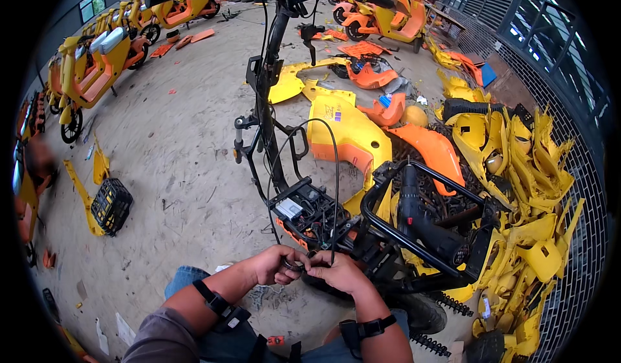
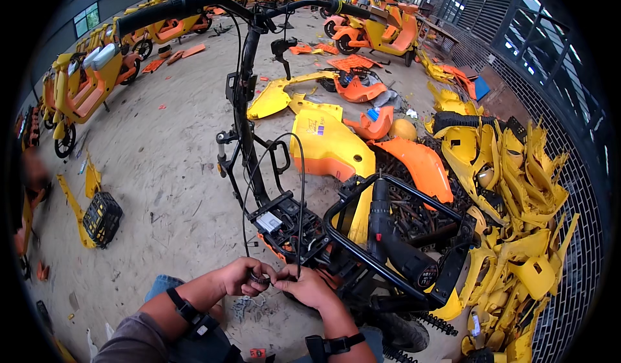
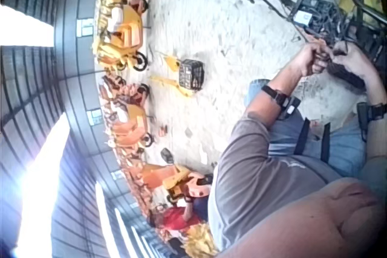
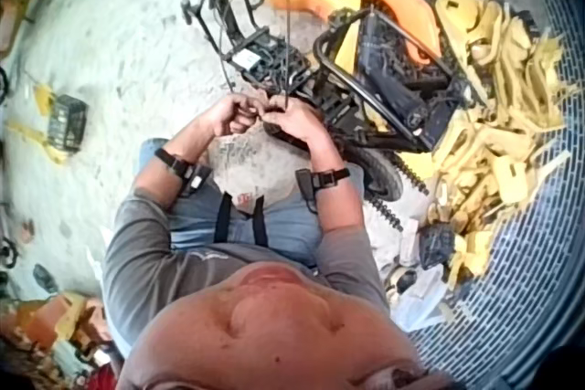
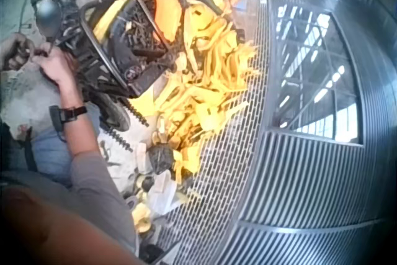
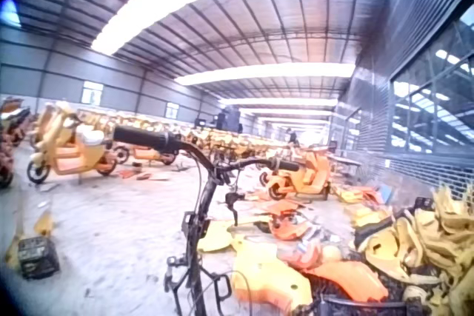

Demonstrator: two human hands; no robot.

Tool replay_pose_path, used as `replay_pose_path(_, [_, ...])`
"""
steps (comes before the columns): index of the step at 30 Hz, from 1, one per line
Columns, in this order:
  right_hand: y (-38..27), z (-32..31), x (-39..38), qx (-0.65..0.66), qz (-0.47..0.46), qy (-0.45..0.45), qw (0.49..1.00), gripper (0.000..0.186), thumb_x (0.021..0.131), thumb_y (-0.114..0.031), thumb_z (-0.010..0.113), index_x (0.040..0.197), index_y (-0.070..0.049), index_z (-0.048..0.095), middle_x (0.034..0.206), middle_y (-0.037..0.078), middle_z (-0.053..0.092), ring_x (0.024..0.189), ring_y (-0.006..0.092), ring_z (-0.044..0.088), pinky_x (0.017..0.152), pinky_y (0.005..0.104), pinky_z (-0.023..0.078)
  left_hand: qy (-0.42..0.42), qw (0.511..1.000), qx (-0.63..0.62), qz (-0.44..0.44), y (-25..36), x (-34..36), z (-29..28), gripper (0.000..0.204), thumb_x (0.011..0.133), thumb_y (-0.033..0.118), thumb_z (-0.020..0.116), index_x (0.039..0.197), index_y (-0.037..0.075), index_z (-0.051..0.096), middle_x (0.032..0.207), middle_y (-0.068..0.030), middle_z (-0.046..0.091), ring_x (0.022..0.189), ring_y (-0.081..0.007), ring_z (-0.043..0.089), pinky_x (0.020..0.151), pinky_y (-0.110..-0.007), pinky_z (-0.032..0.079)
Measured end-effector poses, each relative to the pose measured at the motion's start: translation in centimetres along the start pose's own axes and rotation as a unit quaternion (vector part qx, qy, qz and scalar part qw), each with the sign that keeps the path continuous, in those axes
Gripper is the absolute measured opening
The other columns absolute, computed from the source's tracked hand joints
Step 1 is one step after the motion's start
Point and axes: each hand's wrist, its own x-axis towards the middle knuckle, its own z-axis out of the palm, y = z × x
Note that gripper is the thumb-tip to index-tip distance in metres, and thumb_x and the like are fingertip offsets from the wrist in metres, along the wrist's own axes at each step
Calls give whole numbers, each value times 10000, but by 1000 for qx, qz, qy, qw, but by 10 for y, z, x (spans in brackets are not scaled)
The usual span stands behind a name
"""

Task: The person manipulates a cable and a spring on a scooter frame by hand, sliding the spring onto the cable and connecting the cable end to a metal bracket on the frame.

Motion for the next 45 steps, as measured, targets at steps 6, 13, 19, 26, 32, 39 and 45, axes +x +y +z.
replay_pose_path(6, [35,-1,10,-19,-89,31,995,258,876,-128,720,1096,-14,647,859,-21,620,739,50,517,662,224,432,31,999,-27,16,2,2,6,336,769,168,418,987,6,616,594,-9,362,433,-78,245,373,-217,261])
replay_pose_path(13, [-14,-3,-15,-16,2,8,1000,283,918,-172,681,1168,-46,639,752,-53,548,518,24,391,456,224,309,14,1000,-7,23,2,0,0,378,772,210,412,1045,39,609,621,8,342,454,-82,239,404,-229,246])
replay_pose_path(19, [2,-6,-11,58,-62,26,996,239,924,-162,661,1131,-51,622,724,-52,527,500,13,351,444,210,279,25,999,20,35,5,-2,1,389,781,215,405,1051,22,608,625,11,341,465,-86,248,410,-228,251])
replay_pose_path(26, [-10,3,-15,-39,-25,-1,999,206,930,-126,622,1126,-63,608,672,-60,494,489,25,356,440,214,285,44,999,-6,28,2,-4,9,384,766,212,423,1028,-1,605,590,-7,350,437,-84,249,381,-218,259])
replay_pose_path(32, [1,-4,-14,93,2,11,996,302,915,-69,586,1217,-58,580,741,-29,567,491,34,405,445,209,323,39,999,-15,32,3,-6,6,392,774,222,418,1037,-1,605,598,-12,365,439,-85,255,383,-213,267])
replay_pose_path(39, [-6,2,-17,39,60,-34,997,260,936,-116,613,1190,-64,593,770,-23,553,516,25,397,445,202,314,30,999,1,22,0,-5,6,402,778,222,411,1054,1,602,605,-15,372,448,-83,264,386,-212,268])
replay_pose_path(45, [2,-1,-14,130,21,13,991,191,934,-128,621,1117,-75,611,668,-66,470,506,28,384,441,210,297,29,999,20,31,4,-12,9,400,804,216,389,1075,15,604,619,13,348,464,-83,253,417,-224,252])
